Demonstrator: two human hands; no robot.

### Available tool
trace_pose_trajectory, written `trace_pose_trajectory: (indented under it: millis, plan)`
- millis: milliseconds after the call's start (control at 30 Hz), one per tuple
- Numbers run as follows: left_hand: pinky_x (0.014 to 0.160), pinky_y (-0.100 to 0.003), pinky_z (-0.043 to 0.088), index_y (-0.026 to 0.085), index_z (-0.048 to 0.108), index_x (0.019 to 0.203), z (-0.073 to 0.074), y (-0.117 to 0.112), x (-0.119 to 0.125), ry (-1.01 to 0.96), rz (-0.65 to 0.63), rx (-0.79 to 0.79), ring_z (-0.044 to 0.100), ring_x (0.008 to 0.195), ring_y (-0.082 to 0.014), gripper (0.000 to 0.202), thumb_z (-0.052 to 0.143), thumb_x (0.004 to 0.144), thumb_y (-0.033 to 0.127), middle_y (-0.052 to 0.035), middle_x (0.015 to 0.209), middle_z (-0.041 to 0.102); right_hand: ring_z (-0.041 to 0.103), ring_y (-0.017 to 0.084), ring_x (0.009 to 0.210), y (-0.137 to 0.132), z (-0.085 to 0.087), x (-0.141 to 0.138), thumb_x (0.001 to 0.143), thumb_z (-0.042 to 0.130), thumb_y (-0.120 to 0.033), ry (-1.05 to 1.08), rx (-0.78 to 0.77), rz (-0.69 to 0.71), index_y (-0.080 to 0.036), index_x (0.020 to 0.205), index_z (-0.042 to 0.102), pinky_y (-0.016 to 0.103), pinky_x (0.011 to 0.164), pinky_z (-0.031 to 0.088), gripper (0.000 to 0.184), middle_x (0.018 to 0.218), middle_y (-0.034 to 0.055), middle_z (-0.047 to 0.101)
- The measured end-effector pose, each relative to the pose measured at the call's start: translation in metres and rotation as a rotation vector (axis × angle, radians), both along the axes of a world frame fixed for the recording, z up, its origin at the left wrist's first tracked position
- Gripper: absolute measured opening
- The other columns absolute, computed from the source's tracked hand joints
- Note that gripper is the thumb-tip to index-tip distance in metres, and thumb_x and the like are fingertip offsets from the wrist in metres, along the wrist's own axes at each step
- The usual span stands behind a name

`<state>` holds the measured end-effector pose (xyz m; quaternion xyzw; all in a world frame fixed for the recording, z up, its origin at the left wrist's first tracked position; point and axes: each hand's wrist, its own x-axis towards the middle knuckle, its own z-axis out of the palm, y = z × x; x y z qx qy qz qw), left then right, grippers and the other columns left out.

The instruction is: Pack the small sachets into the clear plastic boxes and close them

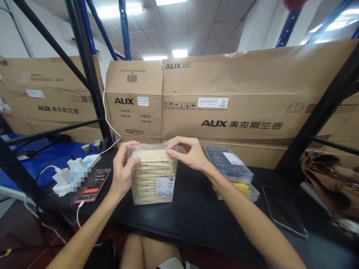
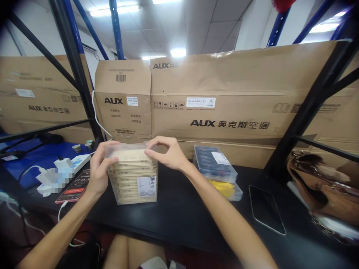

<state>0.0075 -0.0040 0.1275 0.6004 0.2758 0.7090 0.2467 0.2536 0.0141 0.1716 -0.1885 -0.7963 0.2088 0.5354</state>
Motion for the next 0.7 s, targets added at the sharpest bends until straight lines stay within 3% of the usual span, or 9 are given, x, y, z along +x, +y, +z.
trace_pose_trajectory:
  millis: [67,233,700]
  plan:
    - [0.091,-0.034,0.050,0.022,0.077,0.099,0.000,0.005,-0.001,0.048,-0.008,0.000,0.064,0.096,-0.0273,0.020,0.072,0.082,0.032,-0.0041,0.103,0.074,0.076,0.025,0.101,0.003,-0.001,0.001,0.088,0.087,-0.038,0.056,-0.006,0.022,-0.024,0.084,0.079,0.046,0.099,0.060,0.017,0.099,0.0054,0.078]
    - [0.090,-0.033,0.049,0.022,0.074,0.090,-0.003,0.010,-0.001,0.006,-0.047,-0.013,0.066,0.099,-0.0265,0.010,0.070,0.083,0.028,-0.0045,0.103,0.077,0.074,0.021,0.098,0.008,-0.003,-0.001,0.086,0.090,-0.028,0.131,0.008,0.148,-0.024,0.090,0.081,0.042,0.095,0.061,0.010,0.102,0.0046,0.075]
    - [0.091,-0.031,0.048,0.022,0.075,0.101,-0.004,0.007,0.000,-0.004,-0.033,-0.029,0.067,0.100,-0.0227,0.019,0.073,0.083,0.025,-0.0018,0.105,0.077,0.073,0.024,0.110,0.015,-0.007,0.001,0.083,0.092,-0.029,0.080,-0.144,0.190,-0.025,0.099,0.082,0.043,0.098,0.056,0.019,0.112,0.0056,0.080]
